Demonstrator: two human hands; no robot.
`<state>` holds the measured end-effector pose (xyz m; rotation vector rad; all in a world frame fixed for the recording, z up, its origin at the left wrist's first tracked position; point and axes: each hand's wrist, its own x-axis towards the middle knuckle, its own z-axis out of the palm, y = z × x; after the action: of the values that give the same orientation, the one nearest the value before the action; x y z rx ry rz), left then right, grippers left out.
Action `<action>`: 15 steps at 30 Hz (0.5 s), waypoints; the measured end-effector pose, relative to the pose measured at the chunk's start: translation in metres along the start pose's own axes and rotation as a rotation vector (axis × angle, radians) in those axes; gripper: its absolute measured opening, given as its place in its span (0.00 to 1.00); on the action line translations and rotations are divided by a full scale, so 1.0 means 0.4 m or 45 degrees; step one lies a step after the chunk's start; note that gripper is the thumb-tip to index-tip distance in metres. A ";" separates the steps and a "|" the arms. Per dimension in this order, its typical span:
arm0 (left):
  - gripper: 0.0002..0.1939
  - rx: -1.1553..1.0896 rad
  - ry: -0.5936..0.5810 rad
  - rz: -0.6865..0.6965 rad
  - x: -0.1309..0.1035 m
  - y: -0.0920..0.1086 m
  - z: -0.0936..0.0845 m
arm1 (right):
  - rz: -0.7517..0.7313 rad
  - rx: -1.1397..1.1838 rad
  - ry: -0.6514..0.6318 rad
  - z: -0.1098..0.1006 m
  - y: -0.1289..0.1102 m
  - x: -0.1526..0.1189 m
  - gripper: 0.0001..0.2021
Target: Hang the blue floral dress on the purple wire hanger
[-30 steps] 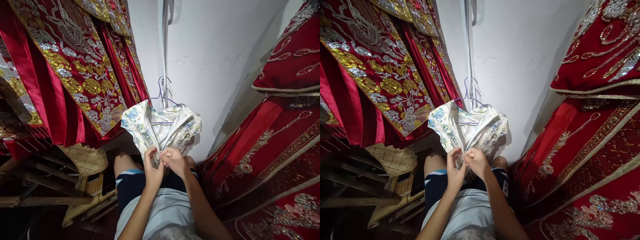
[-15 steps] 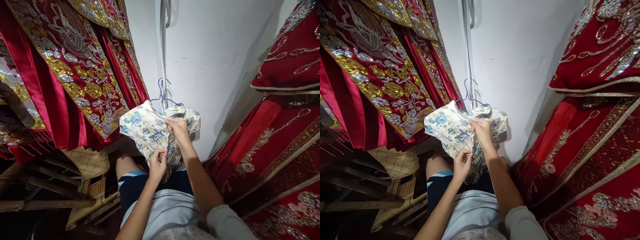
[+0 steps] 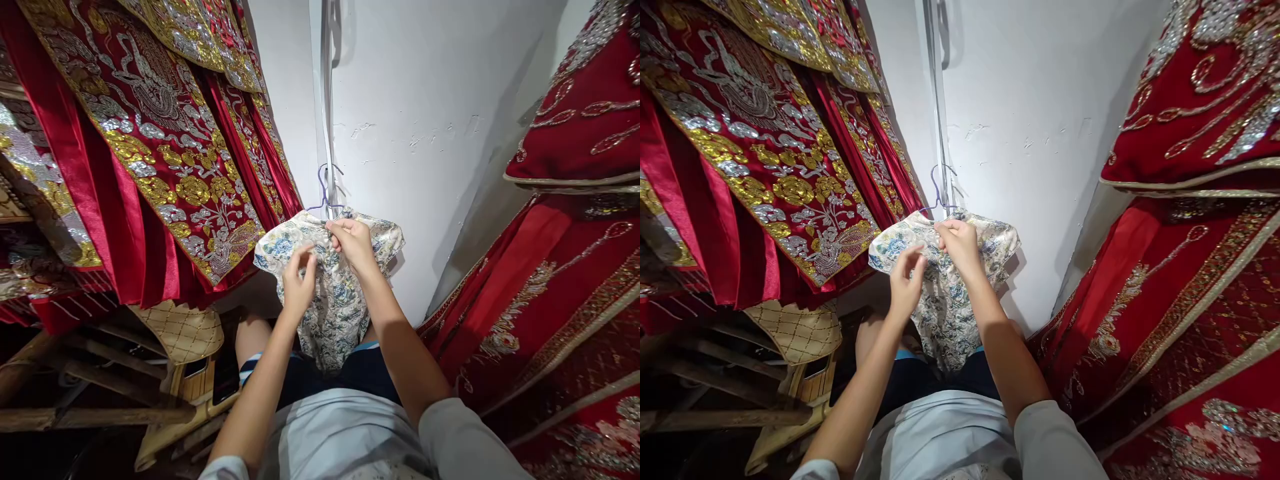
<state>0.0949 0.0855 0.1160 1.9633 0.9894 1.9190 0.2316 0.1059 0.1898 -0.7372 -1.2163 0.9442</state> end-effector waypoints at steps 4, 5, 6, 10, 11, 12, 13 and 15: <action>0.13 0.225 -0.146 0.297 0.173 0.070 -0.005 | -0.036 -0.029 -0.020 0.000 -0.013 0.002 0.16; 0.11 0.281 -0.180 0.341 0.196 0.080 -0.001 | -0.057 -0.041 -0.017 0.000 -0.010 0.005 0.16; 0.10 0.331 -0.190 0.373 0.211 0.088 0.004 | -0.085 -0.065 -0.009 -0.001 -0.004 0.008 0.15; 0.08 0.457 0.000 0.369 0.225 0.096 -0.001 | -0.153 -0.284 0.040 -0.011 0.062 0.000 0.12; 0.09 0.453 0.084 0.329 0.228 0.086 -0.016 | -0.131 -0.336 0.028 -0.018 0.085 -0.012 0.12; 0.10 0.420 0.171 0.274 0.232 0.070 -0.038 | -0.092 -0.367 0.007 -0.027 0.109 -0.029 0.12; 0.11 0.369 0.252 0.213 0.236 0.046 -0.065 | -0.039 -0.372 -0.025 -0.038 0.132 -0.051 0.12; 0.13 0.239 0.335 0.104 0.241 -0.018 -0.131 | 0.083 -0.301 -0.089 -0.064 0.167 -0.103 0.12</action>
<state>0.0350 0.1332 0.1952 1.9062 1.2140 2.2479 0.2404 0.0990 0.1078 -0.9423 -1.3878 0.8946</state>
